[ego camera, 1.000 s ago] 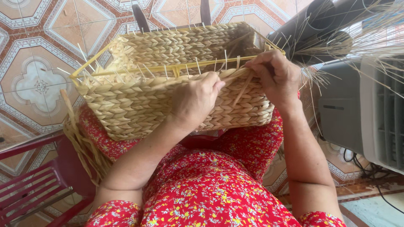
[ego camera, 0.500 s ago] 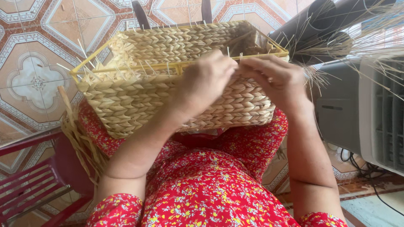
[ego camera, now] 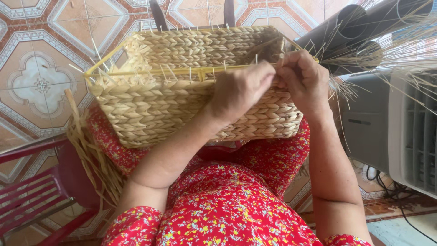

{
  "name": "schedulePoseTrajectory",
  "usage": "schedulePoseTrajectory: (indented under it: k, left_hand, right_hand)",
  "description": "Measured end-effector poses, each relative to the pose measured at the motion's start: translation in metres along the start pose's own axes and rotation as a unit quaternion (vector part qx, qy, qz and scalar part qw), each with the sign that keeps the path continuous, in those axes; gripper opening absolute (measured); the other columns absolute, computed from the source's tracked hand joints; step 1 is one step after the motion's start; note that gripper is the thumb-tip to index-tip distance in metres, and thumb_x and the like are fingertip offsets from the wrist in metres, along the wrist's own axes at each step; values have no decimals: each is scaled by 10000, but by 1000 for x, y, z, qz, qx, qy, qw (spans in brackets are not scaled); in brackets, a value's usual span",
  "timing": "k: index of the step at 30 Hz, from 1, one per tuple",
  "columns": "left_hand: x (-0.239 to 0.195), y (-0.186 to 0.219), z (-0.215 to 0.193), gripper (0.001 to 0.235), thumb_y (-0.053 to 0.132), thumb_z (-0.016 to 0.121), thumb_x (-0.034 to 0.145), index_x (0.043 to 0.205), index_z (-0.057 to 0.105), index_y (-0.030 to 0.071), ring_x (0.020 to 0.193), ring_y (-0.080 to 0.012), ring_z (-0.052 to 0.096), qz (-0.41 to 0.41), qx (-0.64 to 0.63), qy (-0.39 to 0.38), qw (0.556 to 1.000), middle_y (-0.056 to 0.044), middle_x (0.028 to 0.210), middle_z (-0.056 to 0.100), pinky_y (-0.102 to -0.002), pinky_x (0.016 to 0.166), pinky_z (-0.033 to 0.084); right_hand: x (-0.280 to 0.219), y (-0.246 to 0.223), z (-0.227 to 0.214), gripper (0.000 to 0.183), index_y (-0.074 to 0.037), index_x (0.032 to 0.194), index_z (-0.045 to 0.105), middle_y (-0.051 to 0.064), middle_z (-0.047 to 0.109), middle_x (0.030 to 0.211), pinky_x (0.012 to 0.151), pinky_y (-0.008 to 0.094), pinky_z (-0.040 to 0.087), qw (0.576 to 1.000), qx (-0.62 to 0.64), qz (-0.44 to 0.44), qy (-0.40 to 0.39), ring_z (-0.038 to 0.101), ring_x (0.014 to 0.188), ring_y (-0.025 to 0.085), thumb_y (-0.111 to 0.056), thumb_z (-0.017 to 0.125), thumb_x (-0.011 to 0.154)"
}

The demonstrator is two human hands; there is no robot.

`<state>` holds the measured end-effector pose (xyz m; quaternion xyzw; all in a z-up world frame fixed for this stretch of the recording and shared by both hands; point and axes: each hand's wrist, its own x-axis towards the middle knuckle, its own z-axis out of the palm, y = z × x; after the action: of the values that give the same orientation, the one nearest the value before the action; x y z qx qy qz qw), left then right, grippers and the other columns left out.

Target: The person weaves a rectangular basket using dried palm leaves, interlacing strands through a fixed frame held on their lap. They repeatedly pull and tighten the woven material to build up the basket walls.

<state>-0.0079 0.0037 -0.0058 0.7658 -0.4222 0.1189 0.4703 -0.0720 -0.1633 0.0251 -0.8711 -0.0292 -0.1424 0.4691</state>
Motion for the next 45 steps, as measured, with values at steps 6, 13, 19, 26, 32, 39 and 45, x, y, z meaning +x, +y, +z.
schedulePoseTrajectory:
  k: [6, 13, 19, 26, 32, 39, 45]
  left_hand:
    - [-18, 20, -15, 137, 176, 702, 978, 1077, 666, 89, 485, -87, 594, -19, 76, 40, 996, 18, 633, 642, -238, 416, 495]
    - [-28, 11, -30, 164, 243, 717, 1014, 956, 599, 145, 482, -74, 600, -110, 92, -4, 990, 47, 659, 665, -249, 410, 444]
    - [-34, 5, -34, 51, 126, 661, 1010, 1056, 663, 104, 525, -80, 618, -113, 82, -14, 990, -23, 795, 726, -233, 400, 445]
    - [-152, -42, -193, 129, 113, 588, 1173, 1260, 649, 40, 805, -144, 731, -205, -167, 158, 951, -120, 1030, 727, -247, 693, 669]
    - [-301, -98, -319, 160, 33, 619, 1125, 1281, 654, 29, 744, -101, 654, -446, 27, 390, 805, -46, 1005, 697, -230, 622, 530]
    - [-384, -116, -312, 150, 261, 646, 963, 1076, 728, 207, 830, -137, 707, -760, 180, 178, 599, -56, 1094, 767, -347, 752, 519]
    - [-403, -173, -270, 573, 540, 803, 868, 1097, 646, 39, 1071, -365, 613, -721, 313, 104, 610, -190, 1128, 659, -497, 870, 500]
  right_hand:
    - [0, -9, 7, 129, -22, 1050, 713, 85, 684, 886, 660, 272, 519, 990, -117, -77, 6, 662, 765, 140, 77, 719, 967]
    - [-8, -8, 14, 133, -28, 1089, 654, 64, 728, 1011, 767, 249, 561, 999, -23, -29, 26, 710, 881, 126, 64, 712, 1014]
    - [-13, -5, 20, 85, 17, 1085, 651, 105, 732, 1014, 777, 221, 555, 998, 38, 1, 45, 692, 875, 118, 89, 692, 1069]
    - [-47, 22, -29, 122, 49, 1173, 673, 175, 726, 1004, 612, 231, 499, 939, 250, 119, 202, 656, 702, 142, 64, 587, 1087]
    - [-76, 53, -31, 87, 35, 1100, 689, 162, 705, 928, 517, 198, 397, 895, 287, 176, 293, 580, 602, 132, -6, 631, 1049]
    - [-94, 77, -40, 171, 76, 1083, 709, 158, 704, 1001, 587, 218, 395, 933, 208, 147, 254, 601, 709, 167, -65, 614, 1060]
    - [-85, 52, -27, 130, 65, 1050, 669, 182, 718, 1046, 590, 222, 403, 948, 184, 117, 230, 609, 681, 166, -43, 603, 1083]
